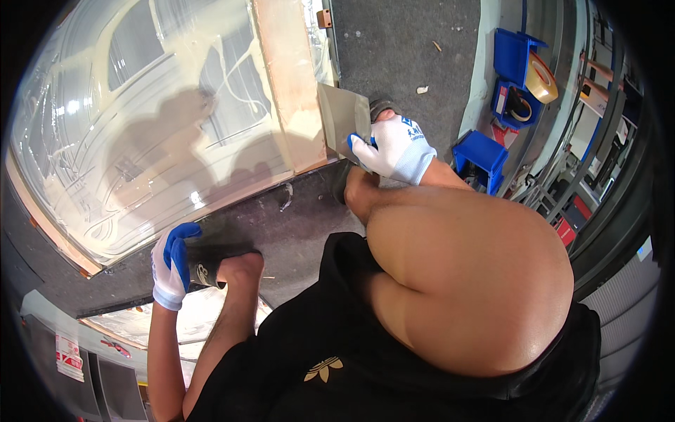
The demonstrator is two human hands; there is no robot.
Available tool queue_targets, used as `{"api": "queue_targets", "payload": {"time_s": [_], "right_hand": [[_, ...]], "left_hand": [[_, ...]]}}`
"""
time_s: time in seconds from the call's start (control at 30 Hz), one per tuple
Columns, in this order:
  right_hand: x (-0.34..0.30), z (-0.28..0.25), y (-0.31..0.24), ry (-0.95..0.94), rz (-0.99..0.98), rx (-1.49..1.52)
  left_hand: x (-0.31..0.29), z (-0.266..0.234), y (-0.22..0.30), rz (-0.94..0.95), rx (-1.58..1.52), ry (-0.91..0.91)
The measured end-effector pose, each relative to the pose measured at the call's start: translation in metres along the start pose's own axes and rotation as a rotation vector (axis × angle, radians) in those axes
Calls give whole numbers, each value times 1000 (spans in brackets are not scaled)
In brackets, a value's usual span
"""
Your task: The person applies a beige filler paste to a rectangular metal panel using a putty knife, spreading it evenly across the surface. The person then moves to a second panel and repeats the application process.
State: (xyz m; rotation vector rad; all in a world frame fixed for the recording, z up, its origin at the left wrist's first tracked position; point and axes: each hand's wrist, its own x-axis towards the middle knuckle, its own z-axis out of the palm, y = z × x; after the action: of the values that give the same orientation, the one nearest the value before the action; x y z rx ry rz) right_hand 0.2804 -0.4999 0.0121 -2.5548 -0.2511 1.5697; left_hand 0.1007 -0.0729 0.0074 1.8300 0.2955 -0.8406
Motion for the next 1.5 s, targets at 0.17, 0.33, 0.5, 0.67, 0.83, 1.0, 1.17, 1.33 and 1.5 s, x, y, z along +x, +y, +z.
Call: {"api": "queue_targets", "payload": {"time_s": [0.17, 0.33, 0.5, 0.67, 0.83, 1.0, 1.17, 1.33, 1.5], "right_hand": [[-4, -1, 5, 117, -35, -44], [8, -28, -1, 242, -3, 37], [40, -74, -22, 316, 10, 61], [63, -113, -46, 386, -40, 55], [83, -162, -65, 505, -49, 30], [106, -206, -78, 572, 12, -182], [125, -222, -87, 567, 31, -257], [130, -217, -78, 535, -41, -231], [131, -199, -70, 515, -83, -225]], "left_hand": [[2, 2, 6, 6, -8, 41], [-3, -5, 6, -51, -48, 32], [-5, 4, -5, -139, -236, 61], [-6, -1, 3, 76, 19, 119], [-5, 3, 14, 81, -14, 99], [-6, 4, 16, 85, -24, 87], [-3, 3, 18, 92, -9, 86], [-6, 5, 18, 78, -32, 97], [-6, 4, 14, 96, 15, 54]]}}
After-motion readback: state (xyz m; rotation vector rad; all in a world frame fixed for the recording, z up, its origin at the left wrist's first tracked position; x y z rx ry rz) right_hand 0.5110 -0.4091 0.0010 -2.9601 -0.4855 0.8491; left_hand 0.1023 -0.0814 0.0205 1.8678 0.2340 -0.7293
